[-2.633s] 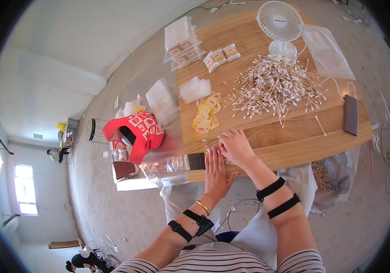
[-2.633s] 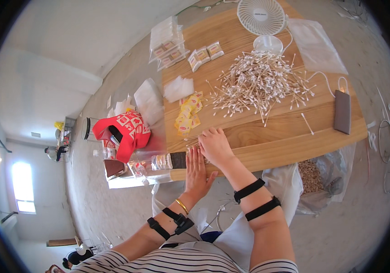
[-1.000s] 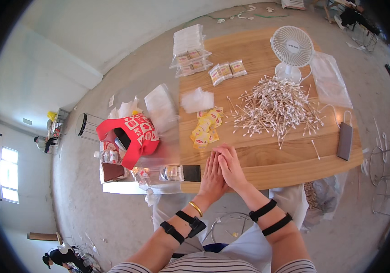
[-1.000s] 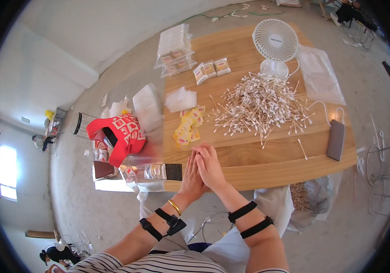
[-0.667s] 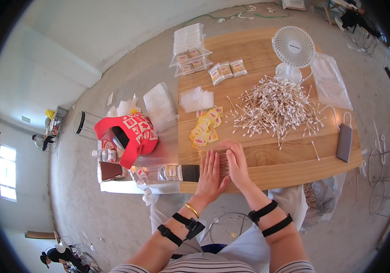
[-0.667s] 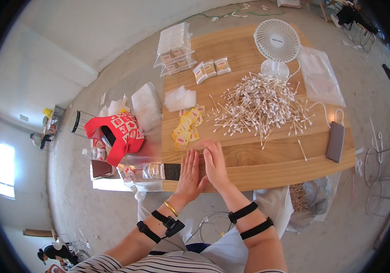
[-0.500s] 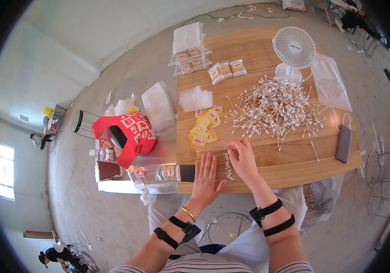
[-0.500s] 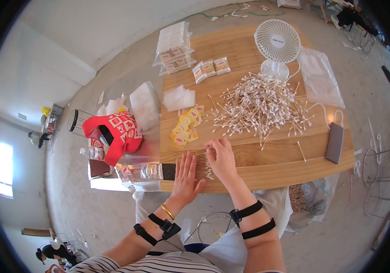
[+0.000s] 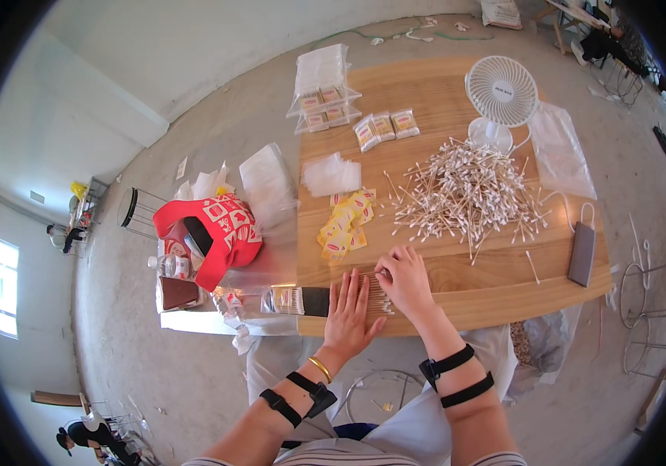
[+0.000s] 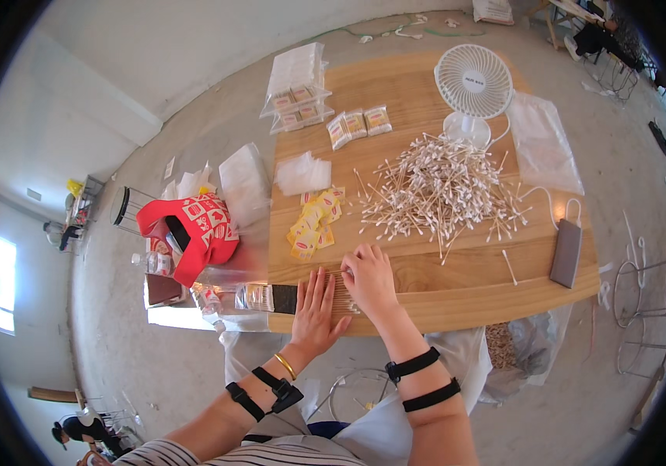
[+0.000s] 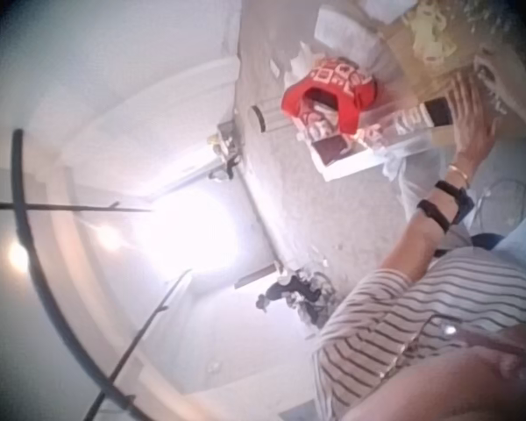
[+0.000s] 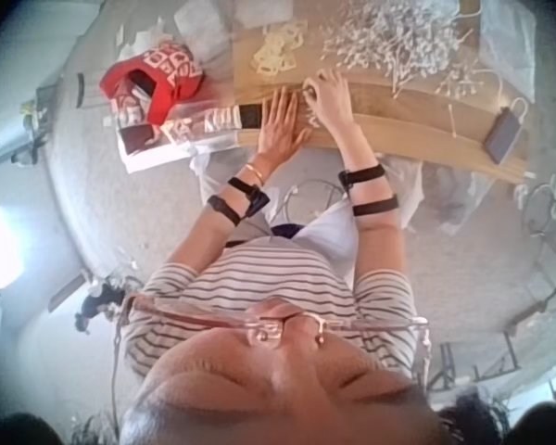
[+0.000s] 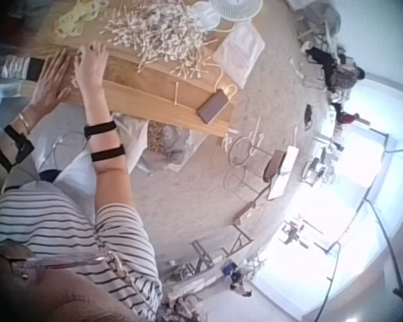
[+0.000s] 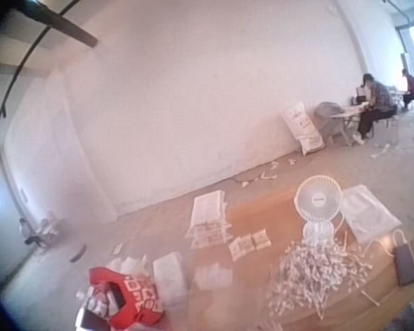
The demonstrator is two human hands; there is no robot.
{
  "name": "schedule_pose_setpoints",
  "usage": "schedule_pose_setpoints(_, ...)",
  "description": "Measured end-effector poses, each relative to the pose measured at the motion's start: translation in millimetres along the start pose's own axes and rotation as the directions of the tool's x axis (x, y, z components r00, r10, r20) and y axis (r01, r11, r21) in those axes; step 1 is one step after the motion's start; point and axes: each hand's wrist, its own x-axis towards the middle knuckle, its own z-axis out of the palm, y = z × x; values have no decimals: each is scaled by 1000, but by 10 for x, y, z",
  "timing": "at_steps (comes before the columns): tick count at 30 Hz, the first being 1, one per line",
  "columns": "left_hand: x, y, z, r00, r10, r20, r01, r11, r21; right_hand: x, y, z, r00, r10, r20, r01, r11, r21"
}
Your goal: Sorting and aligning cotton swabs on a table in a workshop.
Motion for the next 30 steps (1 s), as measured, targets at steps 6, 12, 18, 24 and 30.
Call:
schedule_pose_setpoints(6,2,9,-4,1000,-5,-7,5,1000,-7,-5,53,-130,1000,17,-8,-17,998,-68)
schedule_pose_setpoints(12,-9,12,-42,1000,-15,-7,15,1000,-7,43,248,-486,946,144,-292,-206,959,-194)
schedule_pose_setpoints(18,-13,-3,4,1000,-6,-18,6,1000,4,-126,134,-366,991,64,119,-74,994,80)
schedule_pose_setpoints(24,-13,2,-10,1000,-17,-20,16,1000,-12,-291,-53,-379,995,-52,82,53,998,-14)
schedule_pose_setpoints(30,-4,4,-27,998,8,-65,-12,997,-73,-348,-59,-409,986,-66,154,78,994,-74)
